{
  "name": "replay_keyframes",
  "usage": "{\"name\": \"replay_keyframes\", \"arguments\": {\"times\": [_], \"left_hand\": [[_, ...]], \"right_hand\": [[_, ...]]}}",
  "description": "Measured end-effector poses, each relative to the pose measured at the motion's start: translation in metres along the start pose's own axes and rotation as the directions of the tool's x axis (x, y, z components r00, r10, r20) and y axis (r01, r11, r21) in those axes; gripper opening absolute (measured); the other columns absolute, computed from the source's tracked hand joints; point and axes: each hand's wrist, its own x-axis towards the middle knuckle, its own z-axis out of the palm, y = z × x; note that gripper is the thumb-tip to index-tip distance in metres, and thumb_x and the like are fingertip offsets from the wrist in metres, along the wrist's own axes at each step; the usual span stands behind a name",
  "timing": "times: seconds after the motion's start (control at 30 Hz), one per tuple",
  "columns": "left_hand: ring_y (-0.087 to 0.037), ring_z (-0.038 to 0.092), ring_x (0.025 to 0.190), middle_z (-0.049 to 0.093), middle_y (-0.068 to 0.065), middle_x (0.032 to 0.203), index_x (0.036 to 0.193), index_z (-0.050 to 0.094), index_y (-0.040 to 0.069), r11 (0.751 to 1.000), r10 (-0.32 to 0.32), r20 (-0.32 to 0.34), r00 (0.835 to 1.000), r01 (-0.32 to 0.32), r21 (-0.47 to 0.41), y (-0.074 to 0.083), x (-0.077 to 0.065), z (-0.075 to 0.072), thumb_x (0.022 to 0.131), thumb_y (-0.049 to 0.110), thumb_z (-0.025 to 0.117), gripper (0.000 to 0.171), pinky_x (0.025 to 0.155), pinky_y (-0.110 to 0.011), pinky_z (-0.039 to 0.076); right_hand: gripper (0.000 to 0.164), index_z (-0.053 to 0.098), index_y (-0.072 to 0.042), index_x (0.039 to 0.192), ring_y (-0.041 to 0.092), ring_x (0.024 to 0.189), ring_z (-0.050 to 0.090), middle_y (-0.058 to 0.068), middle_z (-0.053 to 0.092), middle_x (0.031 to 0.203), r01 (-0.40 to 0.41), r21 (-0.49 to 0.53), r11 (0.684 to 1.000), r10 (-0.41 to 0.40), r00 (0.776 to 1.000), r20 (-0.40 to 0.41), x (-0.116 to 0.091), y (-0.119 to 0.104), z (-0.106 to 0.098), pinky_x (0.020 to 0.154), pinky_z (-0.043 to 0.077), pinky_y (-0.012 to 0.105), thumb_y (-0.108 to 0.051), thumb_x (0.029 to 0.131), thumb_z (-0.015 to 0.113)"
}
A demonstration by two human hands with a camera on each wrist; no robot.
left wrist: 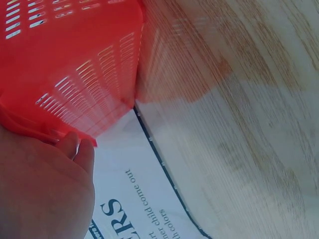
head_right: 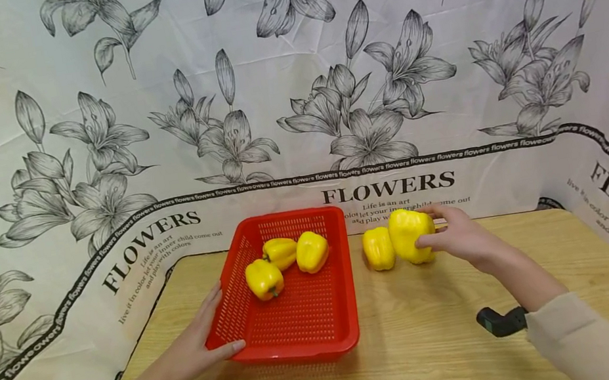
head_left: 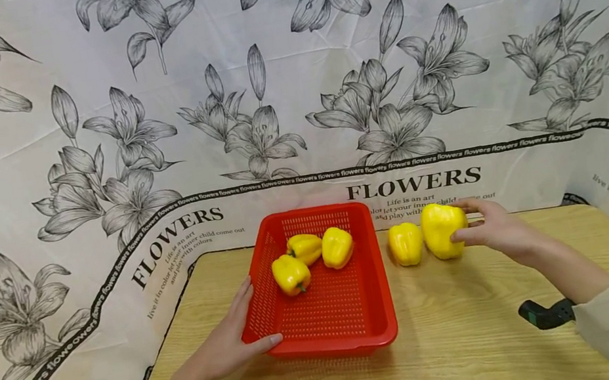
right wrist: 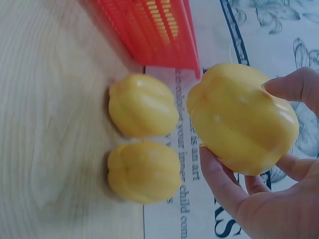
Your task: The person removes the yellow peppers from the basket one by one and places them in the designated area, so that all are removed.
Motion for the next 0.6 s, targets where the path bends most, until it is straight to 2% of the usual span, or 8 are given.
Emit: {"name": "replay_keyframes", "arguments": {"times": [0.27, 0.6], "left_hand": [[-0.028, 0.018, 0.155, -0.001, 0.007, 0.172, 0.167, 0.003, 0.022, 1.000, 0.002, -0.003, 1.000, -0.002, 0.001, -0.001, 0.001, 0.000, 0.087, 0.062, 0.072, 0.113, 0.118, -0.057, 0.030], [-0.027, 0.015, 0.156, -0.002, 0.008, 0.172, 0.167, 0.004, 0.021, 1.000, -0.017, 0.006, 1.000, 0.017, -0.006, -0.001, 0.001, 0.000, 0.087, 0.062, 0.072, 0.113, 0.119, -0.057, 0.029]], "right_hand": [[0.086, 0.012, 0.011, 0.158, 0.058, 0.134, 0.038, 0.040, 0.014, 0.155, -0.035, -0.042, 0.999, 0.034, 0.999, -0.023, -0.001, 0.019, -0.025, 0.087, 0.057, 0.034, -0.014, 0.097, 0.067], [0.083, 0.014, 0.017, 0.154, 0.050, 0.123, 0.046, 0.043, 0.020, 0.151, -0.089, -0.130, 0.987, 0.076, 0.992, -0.102, -0.001, 0.052, -0.050, 0.078, 0.056, 0.027, -0.015, 0.097, 0.065]]}}
